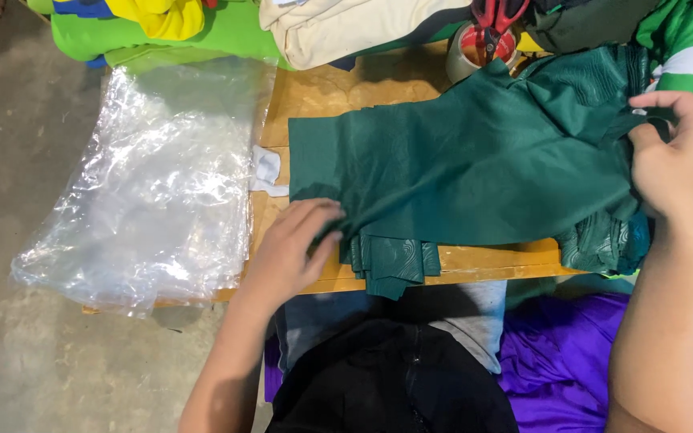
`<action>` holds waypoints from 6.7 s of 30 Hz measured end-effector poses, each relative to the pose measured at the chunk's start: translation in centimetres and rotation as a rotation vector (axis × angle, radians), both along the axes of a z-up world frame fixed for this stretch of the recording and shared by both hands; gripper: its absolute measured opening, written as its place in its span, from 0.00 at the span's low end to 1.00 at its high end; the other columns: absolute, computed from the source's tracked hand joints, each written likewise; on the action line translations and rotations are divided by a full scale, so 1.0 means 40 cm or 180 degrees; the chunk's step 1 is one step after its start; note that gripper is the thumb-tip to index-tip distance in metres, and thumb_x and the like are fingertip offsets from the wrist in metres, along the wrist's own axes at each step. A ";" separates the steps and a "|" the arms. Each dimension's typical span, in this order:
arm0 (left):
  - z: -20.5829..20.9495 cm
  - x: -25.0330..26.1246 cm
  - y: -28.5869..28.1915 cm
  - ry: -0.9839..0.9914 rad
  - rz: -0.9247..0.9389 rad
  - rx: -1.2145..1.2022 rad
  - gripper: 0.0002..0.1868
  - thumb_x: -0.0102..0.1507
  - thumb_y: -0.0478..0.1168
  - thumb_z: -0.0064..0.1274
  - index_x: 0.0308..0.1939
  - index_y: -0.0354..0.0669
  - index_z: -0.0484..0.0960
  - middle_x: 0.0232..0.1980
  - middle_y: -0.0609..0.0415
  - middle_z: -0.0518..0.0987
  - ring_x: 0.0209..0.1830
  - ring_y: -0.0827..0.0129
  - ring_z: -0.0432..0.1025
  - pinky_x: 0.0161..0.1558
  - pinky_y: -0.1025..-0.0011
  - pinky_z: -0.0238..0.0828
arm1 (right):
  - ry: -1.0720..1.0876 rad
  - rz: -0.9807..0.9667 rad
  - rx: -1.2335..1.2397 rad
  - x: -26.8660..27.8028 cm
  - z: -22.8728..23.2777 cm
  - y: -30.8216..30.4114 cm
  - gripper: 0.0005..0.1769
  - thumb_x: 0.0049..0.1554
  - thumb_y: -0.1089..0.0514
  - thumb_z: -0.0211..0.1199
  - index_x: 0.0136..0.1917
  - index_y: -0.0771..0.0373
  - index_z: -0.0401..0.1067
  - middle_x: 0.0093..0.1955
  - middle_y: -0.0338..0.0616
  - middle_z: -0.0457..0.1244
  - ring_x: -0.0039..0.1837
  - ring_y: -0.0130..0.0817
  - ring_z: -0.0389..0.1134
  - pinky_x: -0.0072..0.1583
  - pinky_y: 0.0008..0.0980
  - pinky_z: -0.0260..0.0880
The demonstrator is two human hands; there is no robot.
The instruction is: Folding and smoothing green fabric pieces on a wooden table
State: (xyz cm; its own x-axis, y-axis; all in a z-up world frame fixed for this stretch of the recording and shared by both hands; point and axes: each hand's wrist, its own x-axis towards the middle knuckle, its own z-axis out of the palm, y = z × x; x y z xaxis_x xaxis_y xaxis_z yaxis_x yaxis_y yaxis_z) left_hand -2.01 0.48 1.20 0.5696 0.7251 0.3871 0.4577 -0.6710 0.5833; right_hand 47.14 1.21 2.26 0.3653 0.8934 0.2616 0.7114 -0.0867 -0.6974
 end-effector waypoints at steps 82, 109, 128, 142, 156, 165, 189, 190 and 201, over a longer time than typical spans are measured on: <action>0.146 -0.045 -0.024 0.0968 0.1239 -0.1802 0.20 0.72 0.47 0.42 0.51 0.33 0.80 0.43 0.34 0.83 0.46 0.40 0.80 0.45 0.50 0.77 | -0.0661 0.2374 0.0506 -0.627 0.067 0.178 0.09 0.64 0.61 0.69 0.58 0.59 0.81 0.45 0.48 0.72 0.51 0.49 0.74 0.50 0.40 0.72; 0.073 -0.006 -0.052 0.0384 0.1791 -0.1382 0.24 0.62 0.39 0.58 0.58 0.27 0.78 0.40 0.34 0.81 0.45 0.38 0.77 0.42 0.49 0.76 | -0.0657 0.2247 0.1091 -0.666 -0.157 0.426 0.04 0.66 0.65 0.63 0.51 0.60 0.78 0.38 0.46 0.63 0.40 0.47 0.70 0.40 0.36 0.70; -0.004 0.013 -0.022 -0.0811 0.1750 -0.1216 0.03 0.67 0.40 0.46 0.38 0.49 0.73 0.32 0.61 0.76 0.32 0.68 0.69 0.37 0.67 0.63 | 0.0113 0.1915 0.1593 -0.640 -0.082 0.395 0.07 0.66 0.69 0.65 0.56 0.65 0.82 0.46 0.46 0.62 0.39 0.28 0.58 0.42 0.27 0.59; -0.043 -0.024 -0.024 -0.0490 0.0784 -0.0537 0.16 0.62 0.22 0.38 0.47 0.40 0.77 0.38 0.50 0.73 0.38 0.58 0.68 0.39 0.64 0.62 | 0.1159 0.1935 0.0565 -0.675 -0.061 0.375 0.08 0.70 0.64 0.54 0.55 0.69 0.73 0.43 0.51 0.68 0.33 0.33 0.70 0.34 0.28 0.78; -0.034 -0.060 -0.075 -0.0692 0.1723 -0.1278 0.14 0.65 0.36 0.53 0.55 0.45 0.74 0.37 0.55 0.78 0.29 0.63 0.76 0.37 0.64 0.70 | 0.0729 0.1943 0.0156 -0.783 -0.105 0.451 0.06 0.65 0.65 0.59 0.49 0.64 0.77 0.36 0.42 0.69 0.34 0.29 0.74 0.39 0.22 0.76; -0.049 -0.055 -0.100 -0.0376 0.1853 -0.0871 0.11 0.67 0.34 0.50 0.53 0.39 0.72 0.37 0.50 0.78 0.33 0.54 0.75 0.31 0.58 0.69 | 0.0334 0.2224 0.0679 -0.779 -0.115 0.444 0.05 0.66 0.66 0.61 0.51 0.66 0.78 0.42 0.43 0.71 0.38 0.32 0.76 0.41 0.24 0.74; -0.019 -0.066 -0.117 0.0217 0.2208 -0.1198 0.09 0.67 0.35 0.42 0.51 0.42 0.69 0.47 0.44 0.73 0.30 0.40 0.71 0.27 0.47 0.65 | -0.0070 0.2381 0.0687 -0.797 -0.064 0.448 0.10 0.65 0.60 0.63 0.60 0.63 0.74 0.48 0.45 0.72 0.46 0.35 0.75 0.51 0.32 0.73; -0.012 -0.060 -0.122 0.0304 0.2109 -0.1198 0.09 0.67 0.35 0.43 0.50 0.42 0.69 0.47 0.44 0.72 0.28 0.41 0.70 0.25 0.49 0.64 | 0.0121 0.2227 0.0535 -0.767 -0.043 0.407 0.07 0.65 0.62 0.63 0.57 0.63 0.74 0.45 0.43 0.72 0.39 0.30 0.75 0.47 0.27 0.74; -0.008 0.040 0.036 0.0350 0.1093 0.0174 0.06 0.64 0.38 0.55 0.43 0.43 0.82 0.47 0.47 0.78 0.51 0.46 0.74 0.50 0.55 0.71 | -0.0338 0.0915 -0.1438 -0.473 0.058 0.011 0.11 0.60 0.52 0.63 0.45 0.60 0.80 0.35 0.53 0.71 0.49 0.58 0.73 0.56 0.50 0.69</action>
State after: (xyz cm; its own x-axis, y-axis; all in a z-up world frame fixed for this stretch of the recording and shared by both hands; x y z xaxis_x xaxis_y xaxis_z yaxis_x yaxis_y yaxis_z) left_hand -0.41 1.92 0.86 0.3369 0.8612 0.3805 0.7197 -0.4962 0.4857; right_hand 28.23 1.64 4.56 0.0824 0.9854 -0.1493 0.8150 -0.1528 -0.5589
